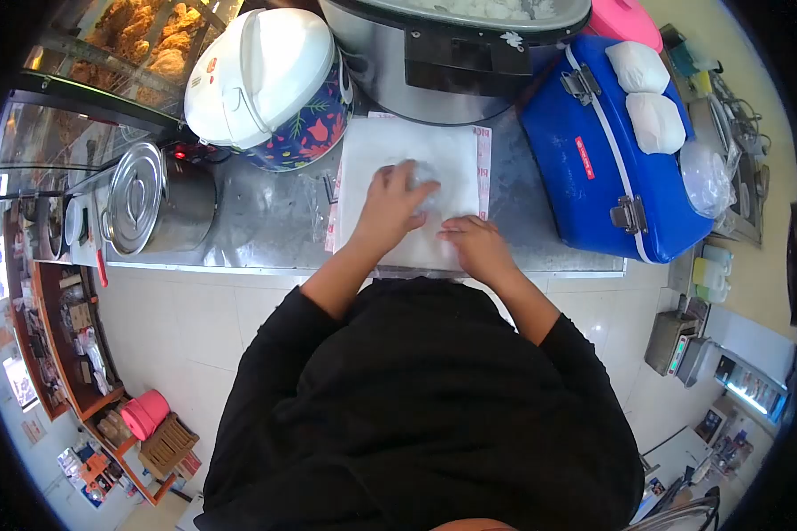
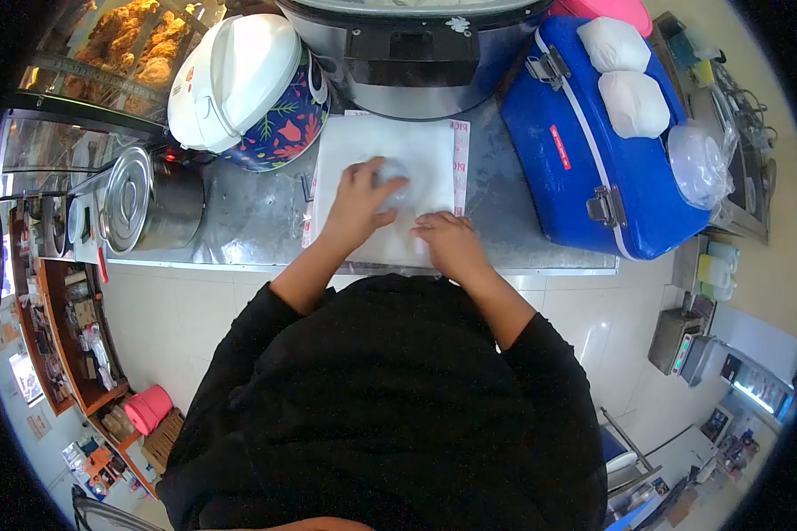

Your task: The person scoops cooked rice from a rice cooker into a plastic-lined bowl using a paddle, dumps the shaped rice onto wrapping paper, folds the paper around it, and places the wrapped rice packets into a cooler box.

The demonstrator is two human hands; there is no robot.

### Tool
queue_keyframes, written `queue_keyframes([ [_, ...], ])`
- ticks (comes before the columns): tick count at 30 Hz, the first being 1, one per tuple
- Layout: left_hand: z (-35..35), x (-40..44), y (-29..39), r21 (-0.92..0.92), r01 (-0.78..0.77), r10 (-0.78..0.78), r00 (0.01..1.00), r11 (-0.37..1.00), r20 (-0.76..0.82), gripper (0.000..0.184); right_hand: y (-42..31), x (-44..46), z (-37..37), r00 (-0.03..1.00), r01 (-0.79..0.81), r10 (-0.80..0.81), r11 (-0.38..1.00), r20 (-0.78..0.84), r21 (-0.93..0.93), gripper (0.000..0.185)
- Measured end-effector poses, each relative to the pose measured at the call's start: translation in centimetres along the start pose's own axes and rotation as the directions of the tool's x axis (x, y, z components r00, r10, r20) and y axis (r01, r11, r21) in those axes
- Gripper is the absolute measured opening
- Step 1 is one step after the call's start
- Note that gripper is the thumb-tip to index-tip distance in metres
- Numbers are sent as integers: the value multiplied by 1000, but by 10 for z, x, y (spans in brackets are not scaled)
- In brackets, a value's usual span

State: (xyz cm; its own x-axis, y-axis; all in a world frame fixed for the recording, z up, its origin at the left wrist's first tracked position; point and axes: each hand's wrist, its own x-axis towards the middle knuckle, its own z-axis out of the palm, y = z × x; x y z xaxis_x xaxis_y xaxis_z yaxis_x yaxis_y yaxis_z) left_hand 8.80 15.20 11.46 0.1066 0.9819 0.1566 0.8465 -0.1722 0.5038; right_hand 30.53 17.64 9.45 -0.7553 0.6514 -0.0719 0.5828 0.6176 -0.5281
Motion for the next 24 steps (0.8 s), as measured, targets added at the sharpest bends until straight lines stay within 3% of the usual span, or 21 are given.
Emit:
queue_keyframes([
  [3,16,-1,5,190,-53,54,999,980,0,55,-2,2,1,999,27,-29,995,-18,-92,27],
  [6,10,-5,6,141,-25,30,999,990,-32,47,-10,3,-2,997,44,-54,983,-54,-178,23],
  [9,7,-12,1,-31,-2,-5,979,1000,-201,35,-19,5,1,995,96,-91,992,50,-88,17],
  [11,14,-17,-10,-219,62,-129,943,974,-308,28,-25,7,1,987,156,-151,985,59,-78,16],
  [15,14,-22,-35,-594,151,-476,762,790,-440,21,-30,12,-6,972,233,-229,969,55,-82,29],
  [18,-20,-33,-44,-803,404,-814,556,439,-165,22,-31,14,-6,959,284,-279,950,58,-129,31],
  [21,-21,-60,-87,-785,244,-759,524,569,-387,30,-31,15,-6,946,323,-318,939,56,-122,30],
  [24,-35,-84,-110,-768,434,-865,399,470,-304,32,-25,15,4,939,340,-343,921,20,-189,27],
])
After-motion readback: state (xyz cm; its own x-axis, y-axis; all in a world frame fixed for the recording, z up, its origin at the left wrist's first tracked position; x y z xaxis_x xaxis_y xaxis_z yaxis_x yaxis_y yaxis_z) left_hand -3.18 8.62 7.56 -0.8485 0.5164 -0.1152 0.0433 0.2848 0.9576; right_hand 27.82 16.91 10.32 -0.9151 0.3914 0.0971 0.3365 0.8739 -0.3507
